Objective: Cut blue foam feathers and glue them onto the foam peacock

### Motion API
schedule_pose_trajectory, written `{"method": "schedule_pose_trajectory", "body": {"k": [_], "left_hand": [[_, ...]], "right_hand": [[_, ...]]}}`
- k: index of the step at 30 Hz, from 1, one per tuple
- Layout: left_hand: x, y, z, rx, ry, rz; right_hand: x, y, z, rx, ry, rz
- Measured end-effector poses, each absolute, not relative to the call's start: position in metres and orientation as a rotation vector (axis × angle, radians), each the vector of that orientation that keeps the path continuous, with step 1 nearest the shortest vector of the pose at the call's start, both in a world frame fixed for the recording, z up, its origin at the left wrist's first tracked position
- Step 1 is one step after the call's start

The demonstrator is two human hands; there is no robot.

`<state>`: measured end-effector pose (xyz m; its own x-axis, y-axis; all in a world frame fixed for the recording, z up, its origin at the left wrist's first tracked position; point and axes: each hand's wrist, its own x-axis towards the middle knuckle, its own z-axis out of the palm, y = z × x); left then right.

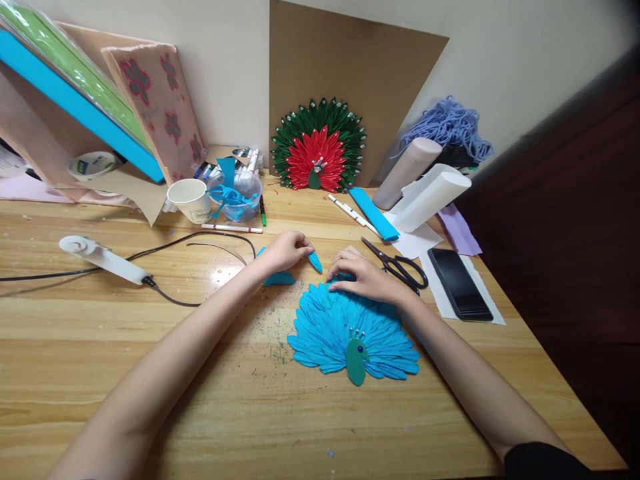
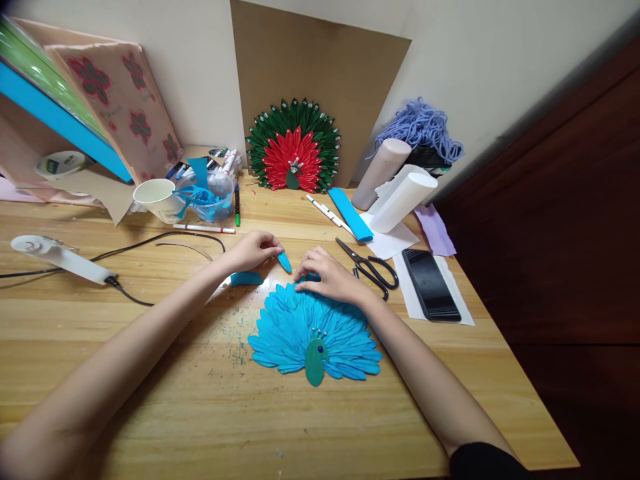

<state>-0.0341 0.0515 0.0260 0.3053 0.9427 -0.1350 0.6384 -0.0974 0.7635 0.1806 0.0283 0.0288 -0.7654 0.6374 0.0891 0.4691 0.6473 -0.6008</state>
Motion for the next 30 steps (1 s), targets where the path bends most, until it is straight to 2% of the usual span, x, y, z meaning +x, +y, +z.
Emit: {"method": "schedule_pose_trajectory", "body": {"k": [15,30], "left_hand": [[-0.0332,0.0508,0.0280,1.776,1.397,0.545],[-0.0306,0.0491,0.0309,1.806,1.383,0.544]], "right_hand": [[0.1828,0.0308,0.0311,-0.955,-2.582,1.030],[0.1764,0.0370,0.0336,-0.924,-2.690,1.025]]}}
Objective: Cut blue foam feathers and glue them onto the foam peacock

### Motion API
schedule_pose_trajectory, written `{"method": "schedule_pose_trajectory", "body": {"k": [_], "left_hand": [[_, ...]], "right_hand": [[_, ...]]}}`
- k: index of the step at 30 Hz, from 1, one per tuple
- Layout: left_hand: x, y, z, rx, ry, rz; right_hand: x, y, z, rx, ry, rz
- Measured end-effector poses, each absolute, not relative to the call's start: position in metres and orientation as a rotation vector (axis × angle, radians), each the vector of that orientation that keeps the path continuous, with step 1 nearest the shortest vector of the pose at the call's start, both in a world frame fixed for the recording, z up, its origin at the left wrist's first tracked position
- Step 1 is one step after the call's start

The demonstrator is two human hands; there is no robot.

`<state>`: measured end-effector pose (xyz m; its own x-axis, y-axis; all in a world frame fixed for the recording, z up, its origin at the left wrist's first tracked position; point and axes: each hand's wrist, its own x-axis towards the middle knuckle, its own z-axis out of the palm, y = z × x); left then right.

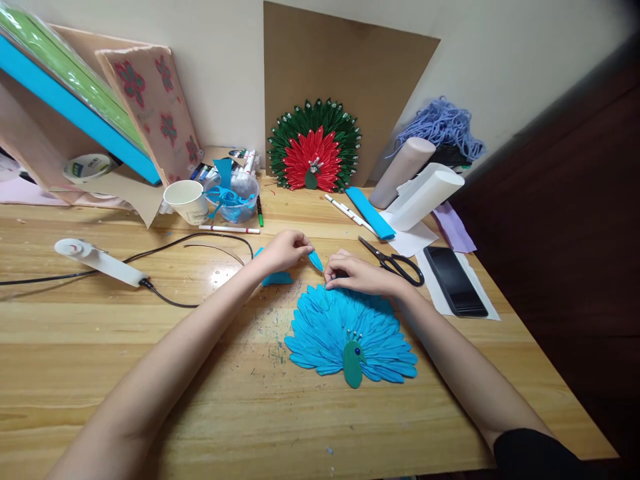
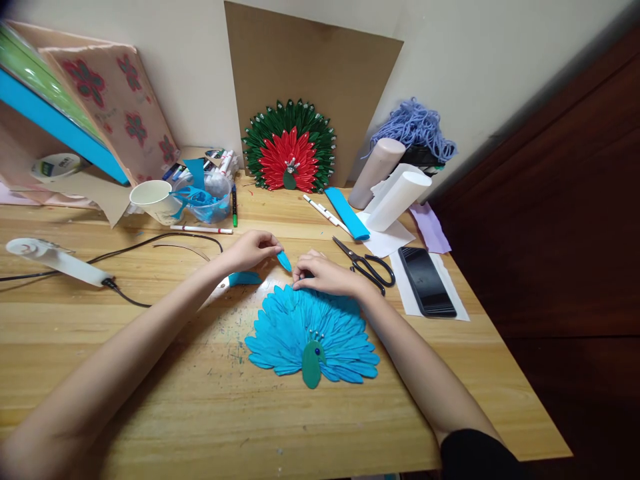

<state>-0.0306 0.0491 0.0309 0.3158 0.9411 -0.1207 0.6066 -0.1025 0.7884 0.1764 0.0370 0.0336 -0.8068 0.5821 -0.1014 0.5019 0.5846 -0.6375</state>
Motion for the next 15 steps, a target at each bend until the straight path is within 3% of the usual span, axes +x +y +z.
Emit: {"method": "schedule_pose_trajectory", "body": {"k": [10,15], "left_hand": [[-0.031,0.046,0.030,1.831,1.347,0.519],[-0.031,0.046,0.029,1.844,1.310,0.505]], "right_hand": [[0.175,0.030,0.026,-0.752,-2.577,0.543],[0.176,0.031,0.017,-0.726,-2.557,0.468]]}}
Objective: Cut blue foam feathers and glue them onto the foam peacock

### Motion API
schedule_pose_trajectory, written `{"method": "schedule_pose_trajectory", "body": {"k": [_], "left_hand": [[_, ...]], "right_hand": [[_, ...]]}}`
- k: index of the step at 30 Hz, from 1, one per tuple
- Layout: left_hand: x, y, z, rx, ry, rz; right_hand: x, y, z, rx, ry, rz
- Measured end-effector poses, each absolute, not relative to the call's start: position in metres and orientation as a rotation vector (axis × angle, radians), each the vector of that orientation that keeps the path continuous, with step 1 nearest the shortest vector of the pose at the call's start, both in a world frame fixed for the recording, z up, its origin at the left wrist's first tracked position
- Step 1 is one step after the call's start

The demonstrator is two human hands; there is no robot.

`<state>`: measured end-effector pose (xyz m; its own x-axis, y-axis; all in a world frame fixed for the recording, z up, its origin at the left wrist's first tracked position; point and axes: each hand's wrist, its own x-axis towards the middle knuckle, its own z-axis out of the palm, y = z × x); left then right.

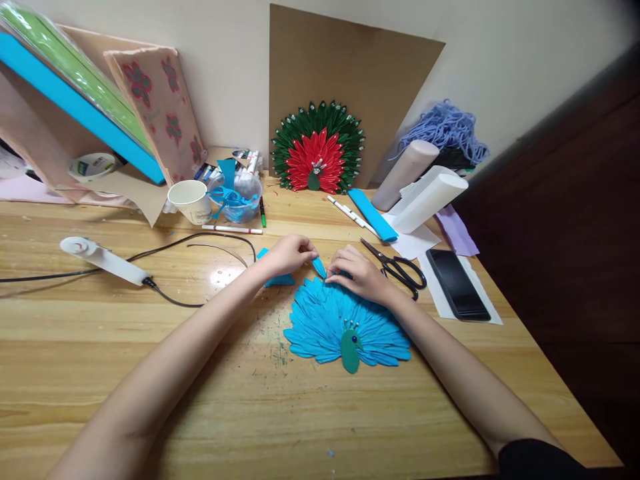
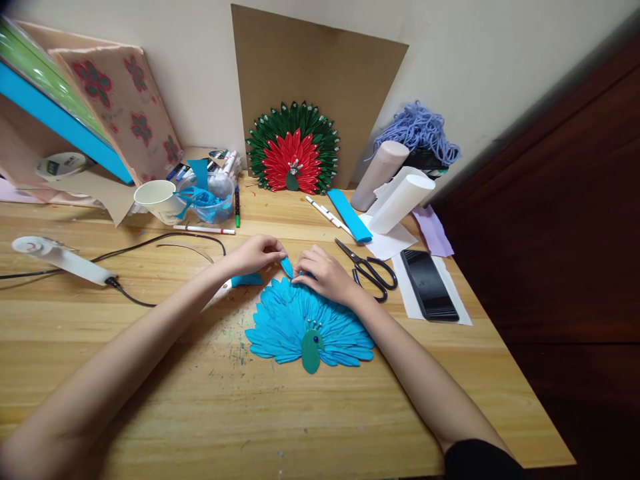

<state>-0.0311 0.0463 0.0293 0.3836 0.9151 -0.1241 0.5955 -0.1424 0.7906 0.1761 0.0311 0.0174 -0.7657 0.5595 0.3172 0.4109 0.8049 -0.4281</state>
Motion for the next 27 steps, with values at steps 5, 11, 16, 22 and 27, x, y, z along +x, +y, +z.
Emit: {"method": "schedule_pose_trajectory", "body": {"k": [5,11,16,22,27], "left_hand": [[-0.0300,0.0458,0.0246,1.836,1.240,0.486],[-0.0284,0.0448,0.0241,1.858,1.224,0.473],[-0.0280,0.0439,0.0237,1.905,1.220,0.465],[-0.0258,0.0415,0.0235,1.939,1.211,0.432],[-0.0245,0.0397,0.0225,1.984,1.197,0.403]], "right_hand": [[0.1764,0.0314,0.0162,-0.728,-2.543,0.476],[0.1762,0.0316,0.0137,-0.735,-2.531,0.494],[0.1752,0.0317,0.0107,-0.726,-2.511,0.509],[0.1745,0.0327,0.0087,-0.731,-2.502,0.521],[0.1732,0.0331,0.0073,-0.722,-2.503,0.528]]}}
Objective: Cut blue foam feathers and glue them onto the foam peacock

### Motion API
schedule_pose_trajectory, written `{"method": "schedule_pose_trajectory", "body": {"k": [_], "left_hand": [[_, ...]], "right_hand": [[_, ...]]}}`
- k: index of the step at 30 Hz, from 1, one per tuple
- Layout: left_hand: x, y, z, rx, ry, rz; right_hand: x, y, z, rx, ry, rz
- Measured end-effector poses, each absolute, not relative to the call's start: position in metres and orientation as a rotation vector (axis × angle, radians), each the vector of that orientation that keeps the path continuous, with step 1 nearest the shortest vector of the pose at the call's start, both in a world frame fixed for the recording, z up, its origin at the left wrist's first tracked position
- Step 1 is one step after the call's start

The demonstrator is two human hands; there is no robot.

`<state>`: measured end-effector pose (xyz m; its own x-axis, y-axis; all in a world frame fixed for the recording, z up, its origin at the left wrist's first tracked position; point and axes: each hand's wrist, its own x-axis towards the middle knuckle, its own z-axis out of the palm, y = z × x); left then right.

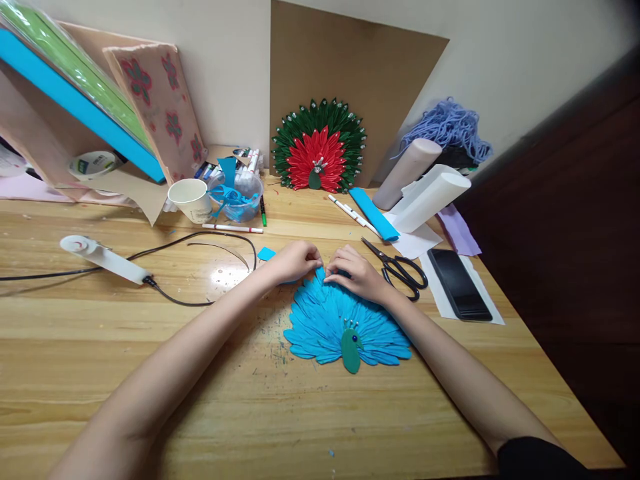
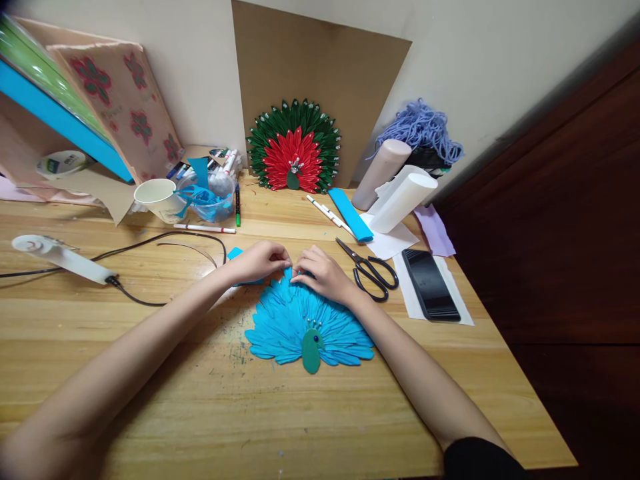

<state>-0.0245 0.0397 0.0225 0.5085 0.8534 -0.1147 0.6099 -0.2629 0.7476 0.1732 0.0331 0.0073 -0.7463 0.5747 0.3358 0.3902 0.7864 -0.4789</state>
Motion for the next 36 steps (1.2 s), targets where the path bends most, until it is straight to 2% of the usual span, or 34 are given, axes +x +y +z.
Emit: {"method": "schedule_pose_trajectory", "body": {"k": [14,21,25,29,36], "left_hand": [[-0.024,0.039,0.020,1.962,1.213,0.433],[-0.023,0.033,0.025,1.968,1.304,0.415],[-0.021,0.029,0.027,2.023,1.357,0.367],[-0.020,0.030,0.022,2.014,1.370,0.382],[-0.018,0.030,0.015,2.030,1.390,0.429]], "right_hand": [[0.174,0.032,0.019,-0.870,-2.467,0.667],[0.207,0.033,0.049,-1.316,-2.439,0.708],[0.230,0.019,0.041,-1.577,-2.239,0.869],[0.241,0.007,0.024,-1.649,-2.012,1.052],[0.230,0.011,0.020,-1.672,-2.032,1.043]]}}
